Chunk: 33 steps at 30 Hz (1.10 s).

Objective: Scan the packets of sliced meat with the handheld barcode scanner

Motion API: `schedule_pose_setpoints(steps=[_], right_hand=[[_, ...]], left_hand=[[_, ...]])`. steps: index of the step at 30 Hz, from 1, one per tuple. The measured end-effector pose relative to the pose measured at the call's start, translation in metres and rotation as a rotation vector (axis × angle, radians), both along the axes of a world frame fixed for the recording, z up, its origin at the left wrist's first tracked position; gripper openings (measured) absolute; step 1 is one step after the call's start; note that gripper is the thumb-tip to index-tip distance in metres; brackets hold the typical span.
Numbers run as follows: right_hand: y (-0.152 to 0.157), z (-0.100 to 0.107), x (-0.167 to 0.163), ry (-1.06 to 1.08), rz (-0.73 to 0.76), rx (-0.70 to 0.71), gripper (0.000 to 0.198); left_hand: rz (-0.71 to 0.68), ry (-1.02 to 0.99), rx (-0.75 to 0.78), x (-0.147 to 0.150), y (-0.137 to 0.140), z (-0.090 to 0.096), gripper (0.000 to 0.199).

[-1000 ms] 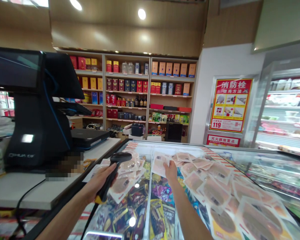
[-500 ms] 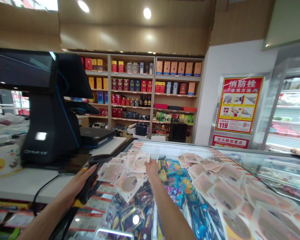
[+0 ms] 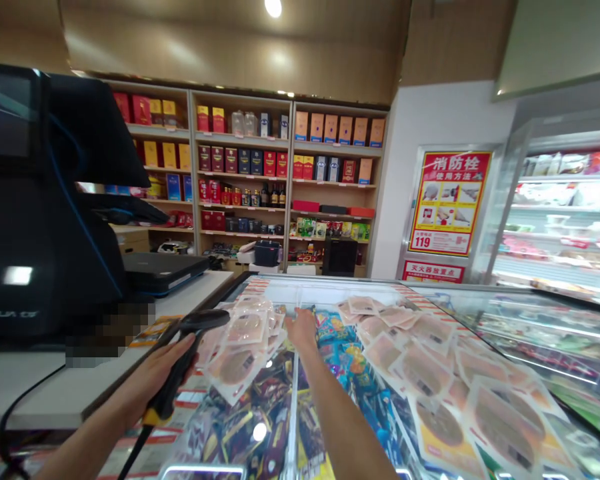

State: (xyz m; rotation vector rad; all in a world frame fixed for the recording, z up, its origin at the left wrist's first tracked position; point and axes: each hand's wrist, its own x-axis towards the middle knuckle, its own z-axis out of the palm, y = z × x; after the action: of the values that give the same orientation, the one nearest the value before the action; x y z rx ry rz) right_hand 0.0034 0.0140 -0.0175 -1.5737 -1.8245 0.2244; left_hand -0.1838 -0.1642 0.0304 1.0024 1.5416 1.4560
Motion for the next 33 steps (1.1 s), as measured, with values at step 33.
schedule_pose_setpoints(steps=[33], right_hand=[[0.021,0.013,0.153,0.656,-0.015,0.015,0.032]], left_hand=[[-0.332,0.011,0.026,0.076,0.009,0.011,0.038]])
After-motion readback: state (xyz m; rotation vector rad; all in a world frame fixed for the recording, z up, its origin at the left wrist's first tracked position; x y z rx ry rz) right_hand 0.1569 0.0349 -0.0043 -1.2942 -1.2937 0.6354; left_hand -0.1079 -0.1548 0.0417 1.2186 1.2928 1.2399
